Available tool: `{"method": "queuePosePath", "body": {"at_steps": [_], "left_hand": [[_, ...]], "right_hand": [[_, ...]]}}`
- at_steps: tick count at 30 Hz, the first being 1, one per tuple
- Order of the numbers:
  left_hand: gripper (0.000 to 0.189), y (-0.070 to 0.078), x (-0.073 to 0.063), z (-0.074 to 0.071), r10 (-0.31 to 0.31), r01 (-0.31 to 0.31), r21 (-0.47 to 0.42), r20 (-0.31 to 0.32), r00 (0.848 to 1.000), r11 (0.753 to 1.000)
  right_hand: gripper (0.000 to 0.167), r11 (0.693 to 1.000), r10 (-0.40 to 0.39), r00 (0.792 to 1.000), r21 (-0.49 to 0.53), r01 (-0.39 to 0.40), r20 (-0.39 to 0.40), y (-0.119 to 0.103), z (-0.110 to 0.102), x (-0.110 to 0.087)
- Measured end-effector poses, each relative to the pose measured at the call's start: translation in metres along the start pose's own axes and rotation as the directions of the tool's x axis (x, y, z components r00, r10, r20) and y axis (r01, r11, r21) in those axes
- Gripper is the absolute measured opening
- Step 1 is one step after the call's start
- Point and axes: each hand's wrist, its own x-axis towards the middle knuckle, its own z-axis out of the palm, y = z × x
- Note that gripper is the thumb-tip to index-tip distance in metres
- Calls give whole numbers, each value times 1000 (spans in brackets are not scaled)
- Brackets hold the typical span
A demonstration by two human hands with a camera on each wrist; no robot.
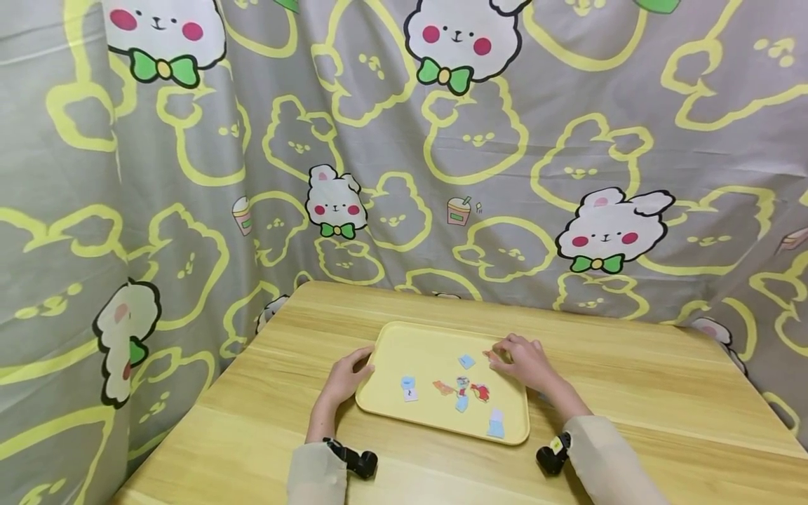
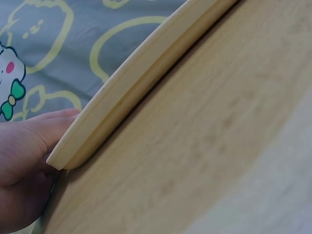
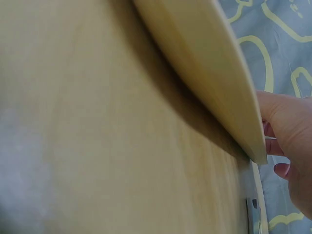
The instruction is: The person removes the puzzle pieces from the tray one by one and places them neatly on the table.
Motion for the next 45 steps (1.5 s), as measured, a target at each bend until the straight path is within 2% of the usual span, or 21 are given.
{"method": "queuePosePath", "body": {"at_steps": [5, 11, 17, 24, 31, 37, 45], "left_hand": [[44, 1, -1, 0, 5, -5, -12, 4, 1000, 1000], [43, -1, 0, 0, 14, -15, -6, -6, 1000, 1000], [45, -3, -1, -1, 3, -3, -19, -1, 1000, 1000], [46, 0, -6, -3, 65, -65, -13, -6, 998, 998], [46, -1, -1, -1, -26, 27, -51, 10, 1000, 998], [46, -1, -1, -2, -11, 12, -44, 9, 1000, 999], [45, 1, -3, -3, -8, 8, -34, 11, 1000, 999]], "right_hand": [[34, 1000, -6, 1000, 7, 6, -1, -1, -2, 1], [33, 1000, -20, 999, -2, 21, 34, -1, -2, 5], [25, 999, -43, 999, -6, 43, 27, 0, 0, 7], [15, 999, -47, 999, -3, 47, 15, 0, 2, 9], [9, 997, -50, 999, -57, 49, -18, -4, 3, 11], [10, 993, -69, 997, -97, 66, -26, -5, 2, 12], [10, 986, -97, 992, -140, 86, -77, -6, 7, 11]]}}
